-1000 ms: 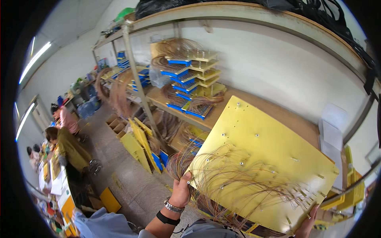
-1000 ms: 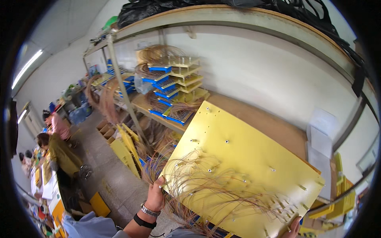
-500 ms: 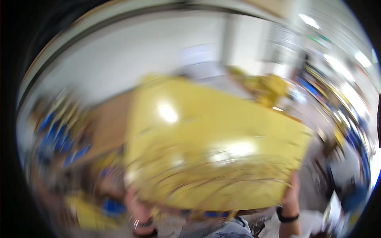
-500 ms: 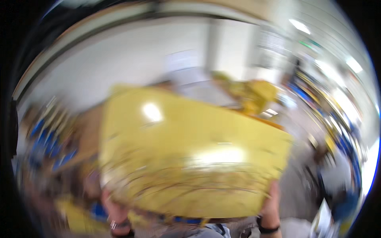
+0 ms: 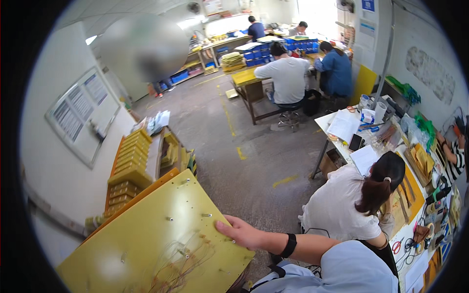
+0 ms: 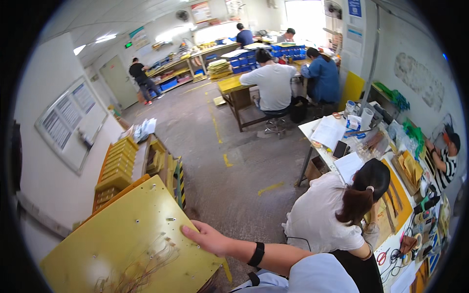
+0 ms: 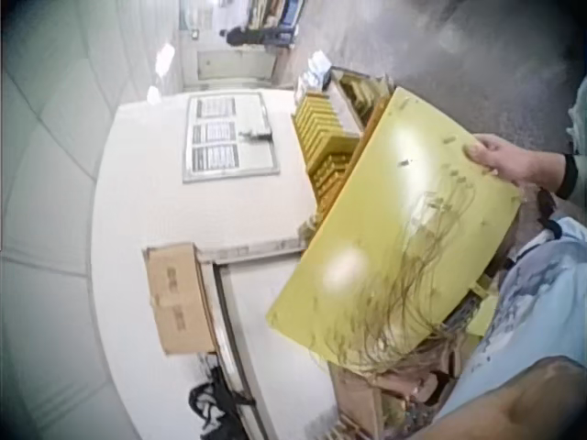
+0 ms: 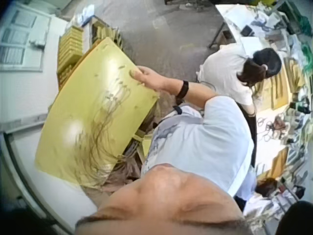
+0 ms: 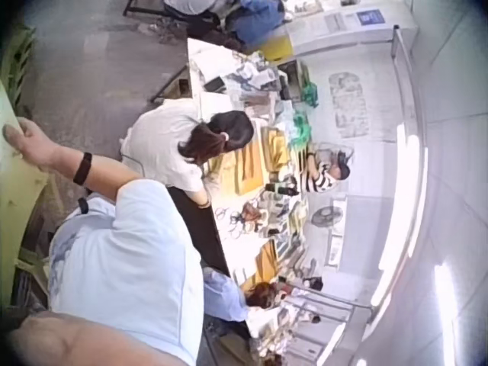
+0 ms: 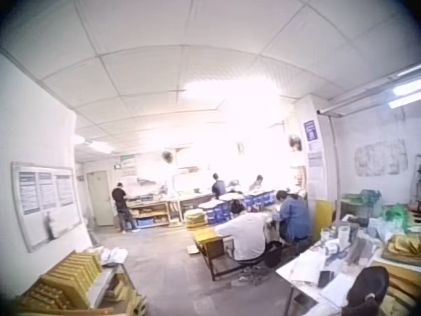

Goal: The recorder is seen walking through a fabrication floor, picking up a board with wires and placing it on a workbench to perform assembly or quality control.

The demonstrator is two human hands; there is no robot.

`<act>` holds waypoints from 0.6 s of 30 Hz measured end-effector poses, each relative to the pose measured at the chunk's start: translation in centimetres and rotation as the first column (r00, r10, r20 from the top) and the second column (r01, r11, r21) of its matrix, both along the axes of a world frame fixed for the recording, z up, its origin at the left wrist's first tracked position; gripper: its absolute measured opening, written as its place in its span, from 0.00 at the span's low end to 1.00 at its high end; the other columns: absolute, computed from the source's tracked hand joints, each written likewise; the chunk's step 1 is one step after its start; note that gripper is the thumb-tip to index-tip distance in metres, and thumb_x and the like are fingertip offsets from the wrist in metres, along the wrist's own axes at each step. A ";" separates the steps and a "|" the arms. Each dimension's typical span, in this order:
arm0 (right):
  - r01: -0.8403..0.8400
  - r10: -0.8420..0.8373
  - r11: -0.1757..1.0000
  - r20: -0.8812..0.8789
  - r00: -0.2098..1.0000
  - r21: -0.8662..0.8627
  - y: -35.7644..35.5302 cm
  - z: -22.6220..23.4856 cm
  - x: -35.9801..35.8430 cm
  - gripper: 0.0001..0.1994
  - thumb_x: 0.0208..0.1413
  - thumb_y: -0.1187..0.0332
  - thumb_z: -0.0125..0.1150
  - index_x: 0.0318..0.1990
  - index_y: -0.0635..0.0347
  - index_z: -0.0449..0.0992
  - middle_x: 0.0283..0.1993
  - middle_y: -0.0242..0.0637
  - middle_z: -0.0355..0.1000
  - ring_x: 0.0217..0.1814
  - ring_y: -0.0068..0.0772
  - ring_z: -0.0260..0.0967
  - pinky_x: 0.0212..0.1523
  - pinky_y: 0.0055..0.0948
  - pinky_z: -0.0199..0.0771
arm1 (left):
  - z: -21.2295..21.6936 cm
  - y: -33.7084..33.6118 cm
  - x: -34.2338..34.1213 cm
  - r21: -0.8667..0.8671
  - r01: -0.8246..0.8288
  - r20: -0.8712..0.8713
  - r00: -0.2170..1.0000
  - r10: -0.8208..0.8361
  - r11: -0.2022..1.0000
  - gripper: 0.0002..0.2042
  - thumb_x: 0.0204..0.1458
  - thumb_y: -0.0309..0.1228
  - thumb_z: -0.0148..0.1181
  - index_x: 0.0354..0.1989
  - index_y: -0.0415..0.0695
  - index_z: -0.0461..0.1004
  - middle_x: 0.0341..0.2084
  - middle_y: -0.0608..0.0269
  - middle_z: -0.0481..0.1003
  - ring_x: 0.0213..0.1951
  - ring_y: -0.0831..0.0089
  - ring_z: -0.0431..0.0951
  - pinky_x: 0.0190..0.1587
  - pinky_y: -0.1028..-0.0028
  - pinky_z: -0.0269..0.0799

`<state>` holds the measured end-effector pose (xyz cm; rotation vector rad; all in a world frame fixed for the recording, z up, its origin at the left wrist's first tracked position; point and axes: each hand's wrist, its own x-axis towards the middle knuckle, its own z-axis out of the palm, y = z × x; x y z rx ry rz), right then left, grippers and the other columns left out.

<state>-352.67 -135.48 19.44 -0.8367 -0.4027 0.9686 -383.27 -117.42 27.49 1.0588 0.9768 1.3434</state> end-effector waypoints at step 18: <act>0.275 -0.269 0.960 0.108 0.957 -0.050 13.5 -0.4 39.8 0.25 0.68 0.55 0.52 0.64 0.63 0.63 0.57 0.34 0.71 0.56 0.24 0.69 0.56 0.30 0.71 | -4.4 24.0 35.1 0.054 0.080 -0.073 0.994 -0.076 0.995 0.34 0.56 0.46 0.62 0.67 0.42 0.60 0.63 0.44 0.64 0.62 0.61 0.67 0.62 0.64 0.63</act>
